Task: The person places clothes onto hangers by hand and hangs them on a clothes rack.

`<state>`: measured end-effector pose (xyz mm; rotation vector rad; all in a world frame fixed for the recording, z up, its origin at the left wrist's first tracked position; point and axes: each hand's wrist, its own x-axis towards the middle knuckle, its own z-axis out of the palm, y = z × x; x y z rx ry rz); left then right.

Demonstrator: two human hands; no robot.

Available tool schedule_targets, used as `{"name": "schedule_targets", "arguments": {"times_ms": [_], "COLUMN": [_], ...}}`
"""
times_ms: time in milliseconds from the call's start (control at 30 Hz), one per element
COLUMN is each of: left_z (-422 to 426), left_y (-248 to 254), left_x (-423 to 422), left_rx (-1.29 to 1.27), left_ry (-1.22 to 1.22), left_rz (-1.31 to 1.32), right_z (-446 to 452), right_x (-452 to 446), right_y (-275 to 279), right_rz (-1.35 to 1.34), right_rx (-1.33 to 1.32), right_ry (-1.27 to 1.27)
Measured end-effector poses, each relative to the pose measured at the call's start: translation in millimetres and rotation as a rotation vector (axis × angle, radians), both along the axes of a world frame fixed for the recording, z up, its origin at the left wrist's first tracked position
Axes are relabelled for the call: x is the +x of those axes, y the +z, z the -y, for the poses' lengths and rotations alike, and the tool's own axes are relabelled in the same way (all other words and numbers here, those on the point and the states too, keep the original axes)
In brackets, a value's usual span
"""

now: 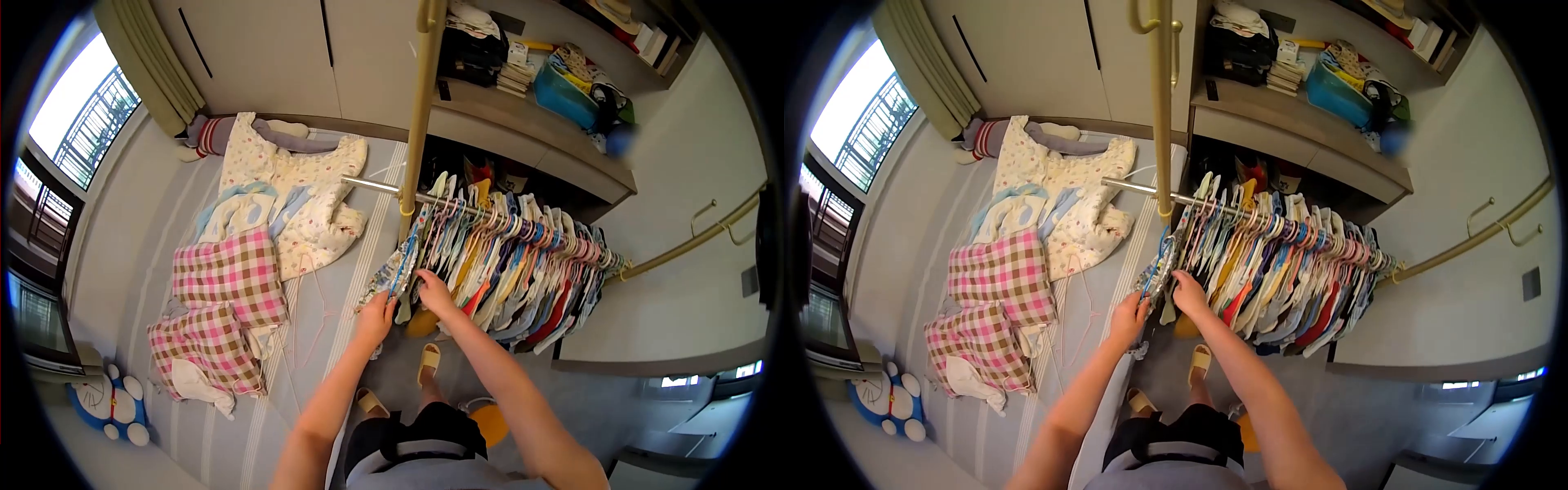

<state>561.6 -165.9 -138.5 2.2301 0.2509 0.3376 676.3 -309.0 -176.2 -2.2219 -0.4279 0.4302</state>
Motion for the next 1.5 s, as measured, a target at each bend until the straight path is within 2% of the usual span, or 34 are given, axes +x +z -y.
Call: {"name": "schedule_targets", "arguments": {"times_ms": [67,100,133,200,300,400,433,500,600,700,767,867,1033,1100,1233,1267,1400,1500], "left_z": [10,15,17,22,32,42,44,48,59,64,72,83,79,75,64,61,38,9], "left_y": [-7,-11,-15,-24,-35,-35,-35,-38,-61,-91,-108,-111,-105,-107,-107,-112,-136,-164], "left_x": [18,27,35,51,72,98,110,132,156,166,165,168,165,160,117,100,13,-64], "left_rx": [0.052,0.077,0.104,0.152,0.209,0.232,0.229,0.232,0.22,0.193,0.115,0.076,0.226,0.183,0.055,0.023,-0.089,-0.102], "left_ry": [0.048,0.103,0.157,0.214,0.23,0.255,0.263,0.269,0.296,0.271,0.231,0.077,0.051,0.058,0.217,0.279,0.492,0.654], "left_rz": [-0.016,-0.016,-0.015,-0.014,-0.004,0.038,0.06,0.073,0.022,-0.131,-0.12,-0.134,-0.145,-0.063,0.12,0.138,-0.046,-0.081], "right_z": [0,-8,-12,-18,-17,-3,10,33,57,56,58,60,58,55,42,34,-7,-44], "right_x": [24,40,53,79,108,116,114,107,100,96,96,93,87,76,48,39,-5,-46], "right_y": [-3,9,16,0,-38,-49,-60,-73,-62,-51,-46,-42,-34,-31,-40,-39,-50,-68], "right_rz": [0.111,0.07,0.036,0.162,0.334,0.351,0.43,0.42,0.455,0.31,0.308,0.307,0.22,0.235,0.366,0.327,0.235,0.16], "right_rx": [-0.236,-0.445,-0.543,-0.72,-0.896,-0.978,-0.854,-0.702,-0.607,-0.595,-0.562,-0.525,-0.461,-0.406,-0.048,0.003,0.035,0.057], "right_ry": [0.177,0.318,0.41,0.602,0.732,0.682,0.618,0.542,0.544,0.494,0.522,0.506,0.443,0.377,0.305,0.324,0.529,0.674]}}
